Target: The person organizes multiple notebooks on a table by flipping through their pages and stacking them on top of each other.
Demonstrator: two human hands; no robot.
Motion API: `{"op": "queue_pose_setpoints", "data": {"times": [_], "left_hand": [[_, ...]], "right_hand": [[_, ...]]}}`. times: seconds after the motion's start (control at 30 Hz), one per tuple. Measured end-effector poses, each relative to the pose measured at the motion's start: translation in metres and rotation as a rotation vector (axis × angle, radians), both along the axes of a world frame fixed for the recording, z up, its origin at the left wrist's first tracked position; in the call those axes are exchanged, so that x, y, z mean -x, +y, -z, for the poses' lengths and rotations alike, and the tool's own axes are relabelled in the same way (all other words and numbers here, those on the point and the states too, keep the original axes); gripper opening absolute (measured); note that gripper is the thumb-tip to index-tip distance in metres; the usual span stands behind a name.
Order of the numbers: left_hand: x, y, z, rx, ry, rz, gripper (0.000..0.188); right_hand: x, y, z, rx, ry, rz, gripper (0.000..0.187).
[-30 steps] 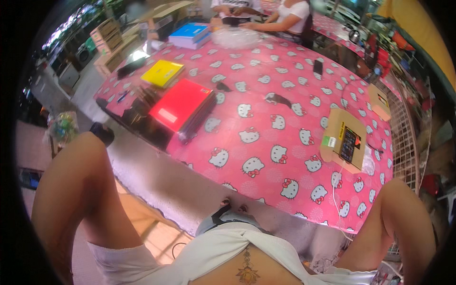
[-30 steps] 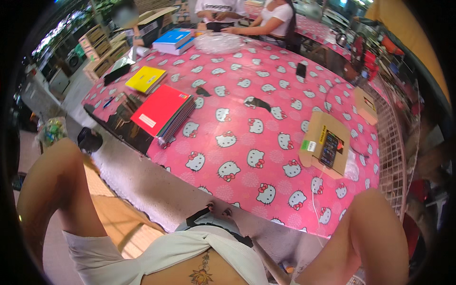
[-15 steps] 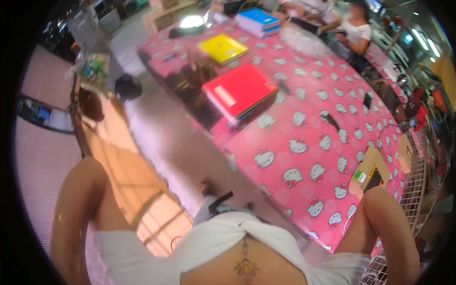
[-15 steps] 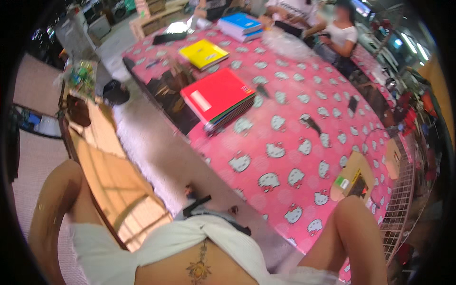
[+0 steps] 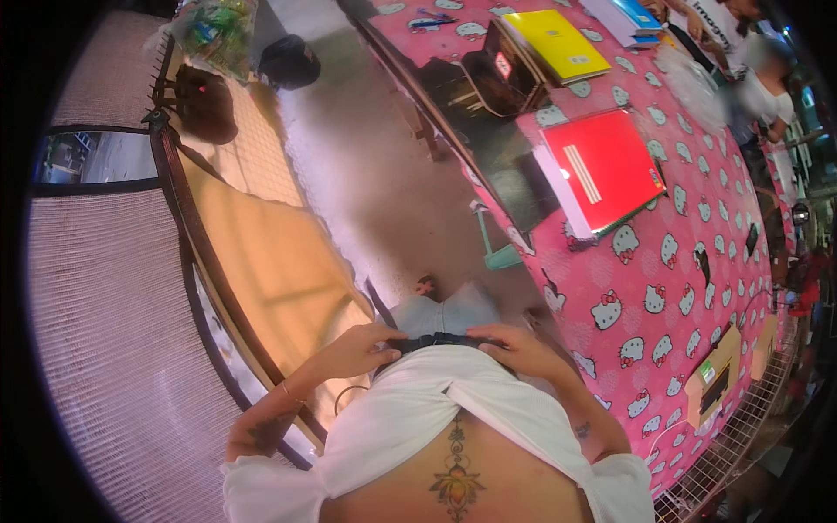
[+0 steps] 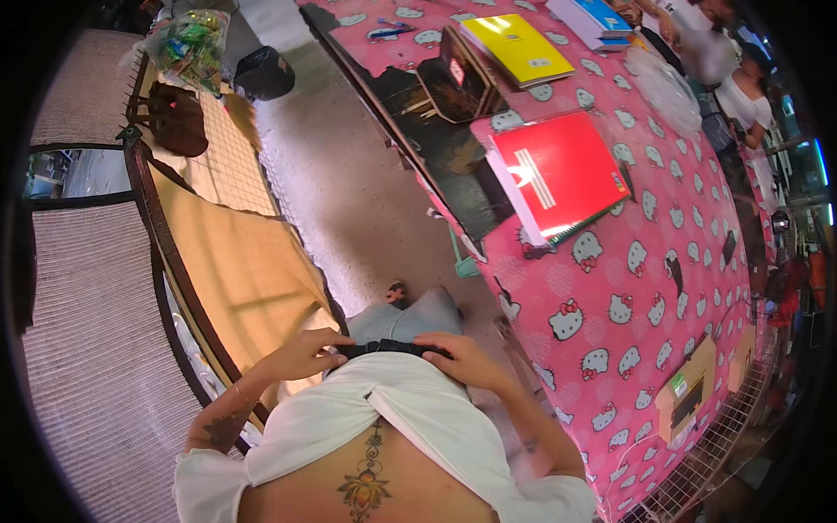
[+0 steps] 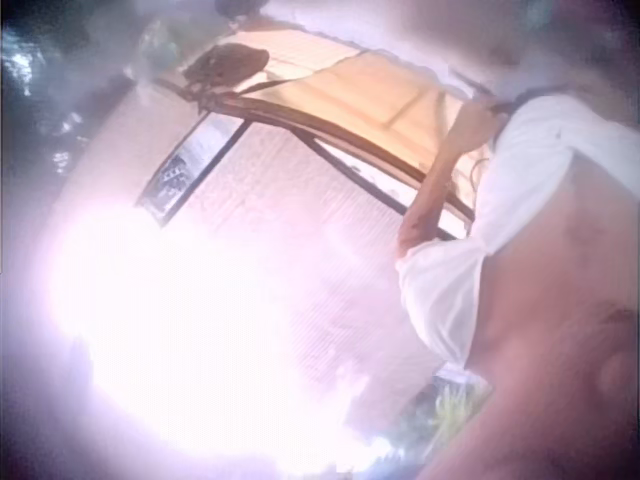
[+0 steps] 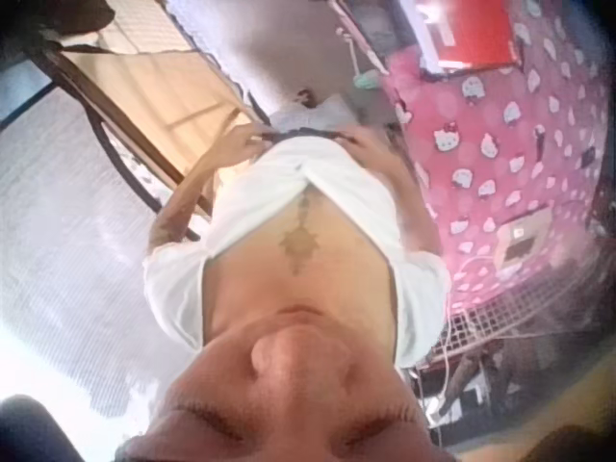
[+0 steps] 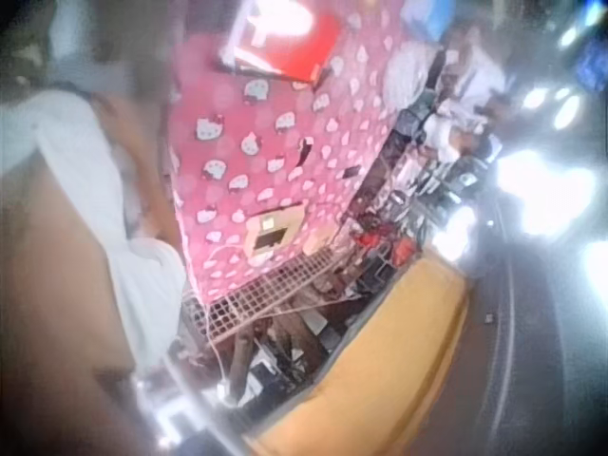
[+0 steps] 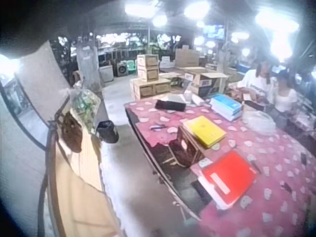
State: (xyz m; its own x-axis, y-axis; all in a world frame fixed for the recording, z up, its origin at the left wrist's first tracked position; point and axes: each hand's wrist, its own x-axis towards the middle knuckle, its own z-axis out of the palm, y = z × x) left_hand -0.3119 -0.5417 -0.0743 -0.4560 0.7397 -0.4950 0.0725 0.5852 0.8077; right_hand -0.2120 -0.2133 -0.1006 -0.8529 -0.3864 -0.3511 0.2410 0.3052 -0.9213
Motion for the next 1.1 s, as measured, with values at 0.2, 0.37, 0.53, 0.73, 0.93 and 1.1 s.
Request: {"op": "queue_pose_setpoints", "data": {"times": [0.2, 0.37, 0.53, 0.73, 0.93, 1.1], "left_hand": [[0.076, -0.027, -0.090, -0.312, 0.015, -0.241, 0.032], [0.161, -0.072, -0.178, -0.929, 0.025, 0.507, 0.021], [0.232, -0.045, -0.206, -0.864, 0.135, 0.757, 0.023], [0.329, -0.001, -0.245, -0.953, 0.203, 0.974, 0.029], [0.385, 0.033, -0.273, -1.209, 0.188, 1.242, 0.020], [0.459, 0.037, -0.302, -1.093, 0.244, 1.498, 0.013]], "right_hand": [[0.101, -0.002, -0.083, 0.128, 0.156, -0.003, 0.031], [0.177, 0.031, -0.183, 0.668, 0.592, -0.589, 0.023], [0.247, 0.021, -0.225, 0.420, 0.692, -0.866, 0.020], [0.306, 0.014, -0.257, 0.388, 0.700, -0.862, 0.022], [0.359, -0.004, -0.298, 0.427, 0.762, -0.958, 0.014], [0.377, -0.009, -0.315, 0.301, 0.928, -0.834, 0.013]]}}
